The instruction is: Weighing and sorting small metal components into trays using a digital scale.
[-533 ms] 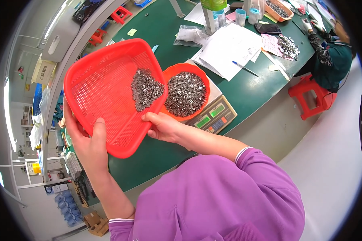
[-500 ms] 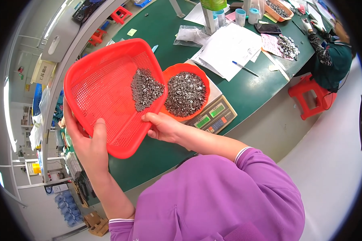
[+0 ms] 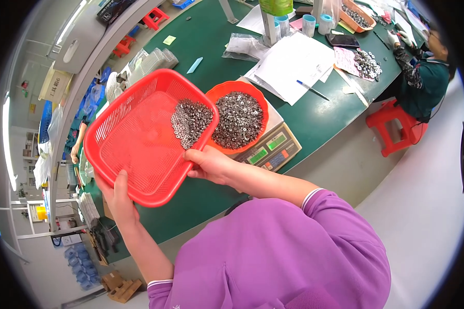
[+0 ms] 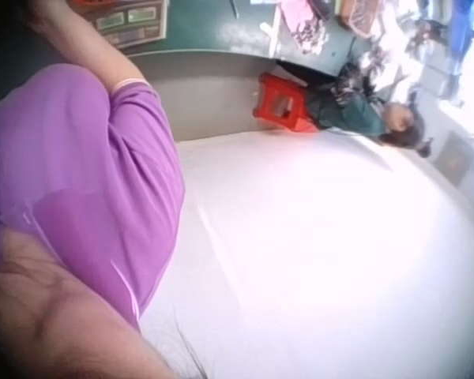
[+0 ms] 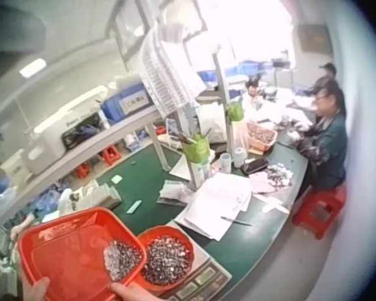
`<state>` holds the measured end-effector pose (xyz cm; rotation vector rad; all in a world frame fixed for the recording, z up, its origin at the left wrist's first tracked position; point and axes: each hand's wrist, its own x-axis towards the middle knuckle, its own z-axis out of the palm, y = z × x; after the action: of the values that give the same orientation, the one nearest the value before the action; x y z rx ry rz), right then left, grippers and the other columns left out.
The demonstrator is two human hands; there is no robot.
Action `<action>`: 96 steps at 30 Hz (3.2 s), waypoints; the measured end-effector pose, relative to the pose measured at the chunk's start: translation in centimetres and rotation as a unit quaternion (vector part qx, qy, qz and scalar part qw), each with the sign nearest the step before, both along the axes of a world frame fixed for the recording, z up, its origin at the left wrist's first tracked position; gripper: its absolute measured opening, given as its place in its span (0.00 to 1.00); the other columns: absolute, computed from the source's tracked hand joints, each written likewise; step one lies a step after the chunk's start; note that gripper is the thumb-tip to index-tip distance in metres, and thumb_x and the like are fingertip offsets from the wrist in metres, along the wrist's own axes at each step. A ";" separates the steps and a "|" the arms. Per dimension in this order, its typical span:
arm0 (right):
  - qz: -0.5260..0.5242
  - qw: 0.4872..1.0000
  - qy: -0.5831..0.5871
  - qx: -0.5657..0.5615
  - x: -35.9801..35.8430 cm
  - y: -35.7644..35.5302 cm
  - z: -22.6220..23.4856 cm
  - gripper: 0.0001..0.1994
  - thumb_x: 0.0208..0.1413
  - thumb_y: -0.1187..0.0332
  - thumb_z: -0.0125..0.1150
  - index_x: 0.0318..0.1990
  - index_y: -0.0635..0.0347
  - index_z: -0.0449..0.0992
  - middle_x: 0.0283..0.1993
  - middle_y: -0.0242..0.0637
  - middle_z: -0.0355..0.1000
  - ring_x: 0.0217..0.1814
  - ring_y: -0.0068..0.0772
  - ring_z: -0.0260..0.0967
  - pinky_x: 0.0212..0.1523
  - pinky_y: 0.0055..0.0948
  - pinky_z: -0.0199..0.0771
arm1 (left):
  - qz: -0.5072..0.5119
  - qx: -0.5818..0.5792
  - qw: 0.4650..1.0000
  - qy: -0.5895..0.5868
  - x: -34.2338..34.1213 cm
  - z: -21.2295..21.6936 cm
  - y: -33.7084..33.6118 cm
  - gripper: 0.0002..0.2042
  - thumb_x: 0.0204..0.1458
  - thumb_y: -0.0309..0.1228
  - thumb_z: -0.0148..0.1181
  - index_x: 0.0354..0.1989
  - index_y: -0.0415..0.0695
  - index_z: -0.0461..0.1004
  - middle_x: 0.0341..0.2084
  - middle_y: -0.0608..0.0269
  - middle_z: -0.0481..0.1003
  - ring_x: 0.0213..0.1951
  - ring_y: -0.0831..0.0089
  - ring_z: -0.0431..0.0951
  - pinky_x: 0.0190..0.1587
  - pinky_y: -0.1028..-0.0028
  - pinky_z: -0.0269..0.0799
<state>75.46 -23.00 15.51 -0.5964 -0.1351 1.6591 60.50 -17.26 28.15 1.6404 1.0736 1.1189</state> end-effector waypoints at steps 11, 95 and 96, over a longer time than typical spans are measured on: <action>-0.005 0.961 -0.265 0.073 -2.0 -2.9 1.3 0.30 0.46 0.74 0.50 0.54 0.66 0.41 0.39 0.45 0.65 0.27 0.31 0.70 0.20 0.24 0.76 | 0.058 -0.228 0.955 -0.179 -10.9 -11.9 -4.1 0.27 0.44 0.23 0.44 0.57 0.42 0.50 0.49 0.56 0.61 0.49 0.64 0.65 0.50 0.65 0.64; 0.173 0.444 -0.839 0.263 -16.7 2.1 -7.0 0.13 0.39 0.62 0.59 0.34 0.56 0.74 0.40 0.38 0.65 0.46 0.40 0.62 0.45 0.37 0.65 | 0.019 -0.367 0.930 -0.015 -31.5 -29.9 -3.7 0.10 0.39 0.29 0.53 0.32 0.39 0.68 0.32 0.59 0.68 0.30 0.73 0.66 0.32 0.73 0.65; 0.159 0.461 -0.833 0.260 -16.5 2.0 -7.2 0.10 0.42 0.64 0.55 0.32 0.58 0.73 0.37 0.39 0.66 0.43 0.41 0.64 0.42 0.37 0.67 | 0.070 -0.381 0.922 -0.019 -31.0 -29.8 -3.8 0.11 0.39 0.29 0.53 0.33 0.40 0.69 0.33 0.59 0.68 0.31 0.72 0.67 0.33 0.73 0.65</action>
<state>58.96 -20.98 8.33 -1.5429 -2.2018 0.5670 29.49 -21.01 -1.65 0.9280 1.3896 0.6717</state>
